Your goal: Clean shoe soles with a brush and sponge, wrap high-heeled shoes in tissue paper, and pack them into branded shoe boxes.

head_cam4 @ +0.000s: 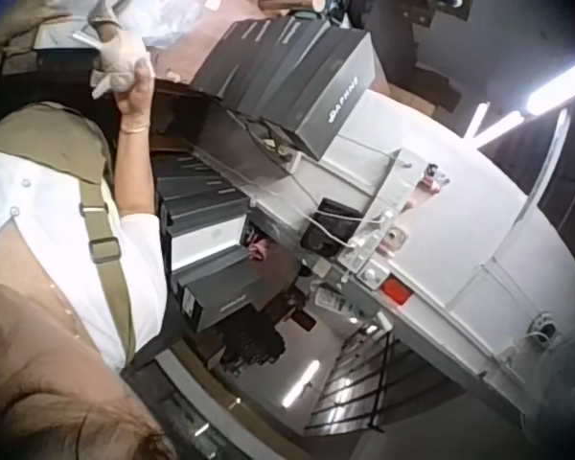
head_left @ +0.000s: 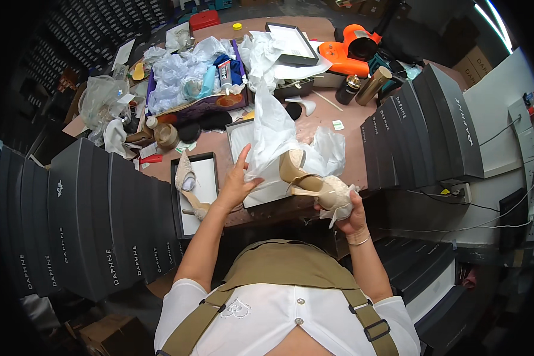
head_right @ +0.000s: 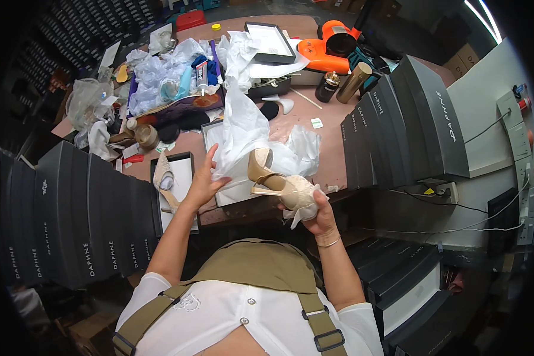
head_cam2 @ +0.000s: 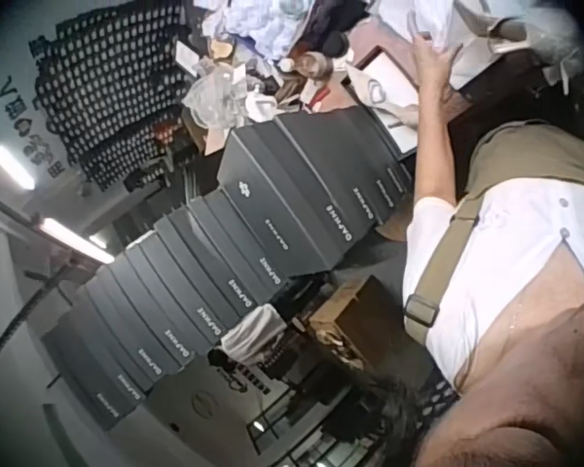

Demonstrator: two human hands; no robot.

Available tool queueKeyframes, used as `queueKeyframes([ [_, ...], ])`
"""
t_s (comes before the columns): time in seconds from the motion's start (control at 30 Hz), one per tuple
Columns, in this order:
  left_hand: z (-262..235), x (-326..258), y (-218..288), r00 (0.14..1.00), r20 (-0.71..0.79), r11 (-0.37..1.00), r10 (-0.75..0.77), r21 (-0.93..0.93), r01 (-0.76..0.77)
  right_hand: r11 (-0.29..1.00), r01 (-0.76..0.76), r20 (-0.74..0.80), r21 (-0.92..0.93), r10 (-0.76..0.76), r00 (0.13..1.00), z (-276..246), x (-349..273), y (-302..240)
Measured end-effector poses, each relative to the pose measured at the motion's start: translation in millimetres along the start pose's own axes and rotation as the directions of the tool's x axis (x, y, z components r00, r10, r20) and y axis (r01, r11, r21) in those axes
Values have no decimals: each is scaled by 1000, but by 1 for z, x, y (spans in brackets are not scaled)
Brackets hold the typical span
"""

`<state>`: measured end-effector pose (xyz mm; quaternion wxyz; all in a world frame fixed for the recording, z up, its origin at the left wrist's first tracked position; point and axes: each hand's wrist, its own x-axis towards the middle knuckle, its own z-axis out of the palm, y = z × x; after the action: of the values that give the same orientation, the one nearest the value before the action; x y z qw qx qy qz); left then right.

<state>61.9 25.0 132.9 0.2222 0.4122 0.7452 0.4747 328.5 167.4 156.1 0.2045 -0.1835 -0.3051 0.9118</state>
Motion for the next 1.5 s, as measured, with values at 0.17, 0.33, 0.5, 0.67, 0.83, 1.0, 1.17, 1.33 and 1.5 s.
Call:
queueKeyframes([
  [0.17, 6, 4, 13, 964, -25, 935, 266, 248, -252, 921, -23, 86, 389, -12, 996, -27, -17, 11],
  [0.33, 9, 12, 39, 890, -149, 874, 430, 317, -369, 795, -8, 165, 607, -117, 979, -15, -20, 22],
  [0.5, 20, 6, 41, 973, 69, 943, 219, -270, -193, 822, -20, 70, 570, -24, 997, 5, -16, 19],
  [0.67, 26, 0, 40, 971, 123, 972, 205, -146, -187, 852, -6, 40, 523, -17, 999, 12, -16, 25],
  [0.83, 23, 4, 41, 992, 111, 964, 66, -264, -35, 829, -20, 60, 559, -16, 998, 12, -18, 29],
  [1.0, 21, -4, 43, 994, 63, 932, 89, -359, -60, 829, -56, 84, 557, 11, 996, 11, -18, 27],
  [1.17, 8, -15, 72, 937, -67, 900, 343, -261, -348, 962, 76, 5, 262, -80, 997, 37, -26, 20],
  [1.33, 18, -30, 109, 866, -38, 850, 499, -172, -497, 822, 310, -150, -478, -424, 893, 83, -11, 45],
  [1.5, 60, -50, 109, 769, -11, 735, 639, -282, -616, 864, 397, -162, 311, -364, 917, 78, 0, 16],
])
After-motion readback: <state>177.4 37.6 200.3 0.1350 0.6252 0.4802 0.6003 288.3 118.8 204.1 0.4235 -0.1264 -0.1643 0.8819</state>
